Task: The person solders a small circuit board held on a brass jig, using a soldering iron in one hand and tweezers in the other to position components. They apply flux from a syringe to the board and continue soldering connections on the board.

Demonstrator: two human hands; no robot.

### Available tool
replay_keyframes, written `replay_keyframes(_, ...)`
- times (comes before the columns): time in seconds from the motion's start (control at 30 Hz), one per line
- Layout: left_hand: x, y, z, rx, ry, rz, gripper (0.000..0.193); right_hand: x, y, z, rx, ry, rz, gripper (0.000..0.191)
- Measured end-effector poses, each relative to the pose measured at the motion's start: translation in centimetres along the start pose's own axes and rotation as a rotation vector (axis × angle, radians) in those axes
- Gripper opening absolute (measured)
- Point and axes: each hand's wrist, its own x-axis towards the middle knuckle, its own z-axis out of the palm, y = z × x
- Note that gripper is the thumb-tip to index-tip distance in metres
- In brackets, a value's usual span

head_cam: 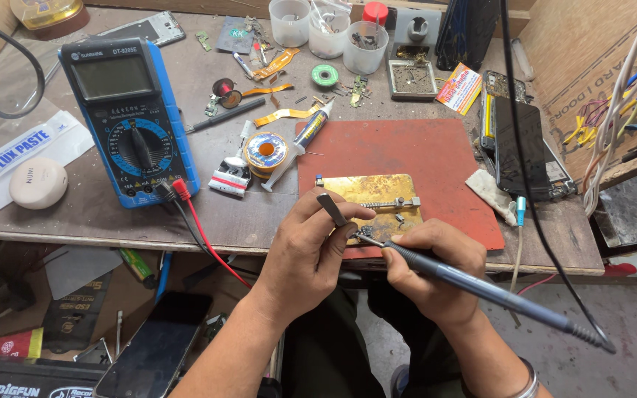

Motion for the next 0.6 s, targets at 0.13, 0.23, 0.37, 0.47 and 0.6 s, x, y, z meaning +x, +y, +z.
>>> replay_keyframes(0.13, 0.0, 0.0, 0.0, 0.001, -0.001, -0.001, 0.025, -0.1, 0.2, -0.1, 0.061, 0.005, 0.058, 0.016)
replay_keyframes(0.23, 0.0, 0.1, 0.0, -0.007, 0.001, -0.011, 0.026, -0.5, 0.6, -0.2, 0.002, -0.013, 0.026, 0.017)
replay_keyframes(0.37, -0.1, 0.2, -0.2, -0.017, 0.001, -0.018, 0.026, -1.3, 1.4, -0.4, 0.193, 0.065, 0.215, 0.013)
replay_keyframes(0.47, 0.0, 0.3, -0.2, -0.014, 0.002, -0.017, 0.026, -1.6, 2.1, -0.4, 0.306, 0.136, 0.261, 0.015)
replay_keyframes(0.6, 0.0, 0.3, -0.1, -0.012, 0.008, -0.029, 0.026, -1.5, 2.5, -0.4, 0.407, 0.241, 0.264, 0.026)
